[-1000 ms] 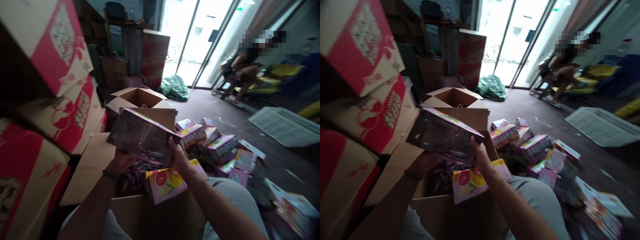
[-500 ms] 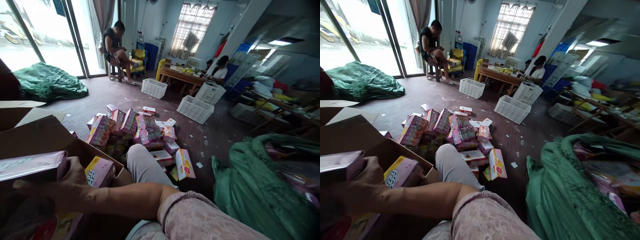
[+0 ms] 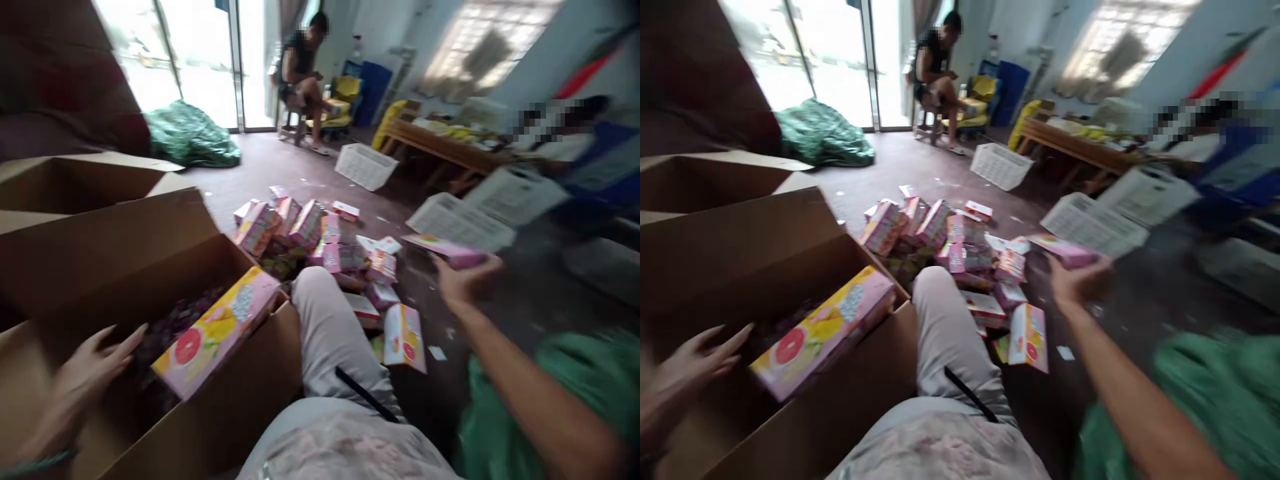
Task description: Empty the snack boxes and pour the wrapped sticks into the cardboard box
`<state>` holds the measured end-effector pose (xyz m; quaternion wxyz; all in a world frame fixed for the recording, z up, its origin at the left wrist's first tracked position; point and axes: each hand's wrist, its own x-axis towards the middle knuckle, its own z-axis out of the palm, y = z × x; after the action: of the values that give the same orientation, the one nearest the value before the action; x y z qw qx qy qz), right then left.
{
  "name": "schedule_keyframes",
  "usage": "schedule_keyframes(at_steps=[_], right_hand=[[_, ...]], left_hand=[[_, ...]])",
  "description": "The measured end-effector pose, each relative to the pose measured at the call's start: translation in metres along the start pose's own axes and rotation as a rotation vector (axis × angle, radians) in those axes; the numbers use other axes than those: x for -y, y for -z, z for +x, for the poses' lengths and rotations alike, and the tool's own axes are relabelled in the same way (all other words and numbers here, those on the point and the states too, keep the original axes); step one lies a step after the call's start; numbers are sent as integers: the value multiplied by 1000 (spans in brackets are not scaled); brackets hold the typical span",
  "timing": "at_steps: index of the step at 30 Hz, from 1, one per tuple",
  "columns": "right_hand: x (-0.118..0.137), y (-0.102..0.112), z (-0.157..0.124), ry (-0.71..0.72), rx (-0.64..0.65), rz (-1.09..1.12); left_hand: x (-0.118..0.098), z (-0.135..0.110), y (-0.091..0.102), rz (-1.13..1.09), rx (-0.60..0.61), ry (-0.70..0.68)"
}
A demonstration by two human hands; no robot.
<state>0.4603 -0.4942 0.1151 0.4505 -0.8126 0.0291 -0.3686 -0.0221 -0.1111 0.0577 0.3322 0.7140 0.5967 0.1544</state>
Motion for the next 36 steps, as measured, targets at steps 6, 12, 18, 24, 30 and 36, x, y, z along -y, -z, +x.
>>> schedule_keyframes(at_steps=[6,12,18,24,30,36], right_hand=[[26,-25,-88,775,458,278],[196,-11,-270,1595,1367,558],[232,-26,-295,1773,1488,266],[229,-31,-285,1769,1575,249],[219,-23,-282,1835,1304,640],[284,1,-276,1543,1434,947]], left_hand=[[0,-18,-6,-681,184,28],[-16,-34,-13,-800,419,-98],[-7,-37,-11,-578,394,-230],[-10,-36,-20,-558,185,-133],[3,-8,-10,-538,32,-49],[15,-10,30,-1029,522,-121]])
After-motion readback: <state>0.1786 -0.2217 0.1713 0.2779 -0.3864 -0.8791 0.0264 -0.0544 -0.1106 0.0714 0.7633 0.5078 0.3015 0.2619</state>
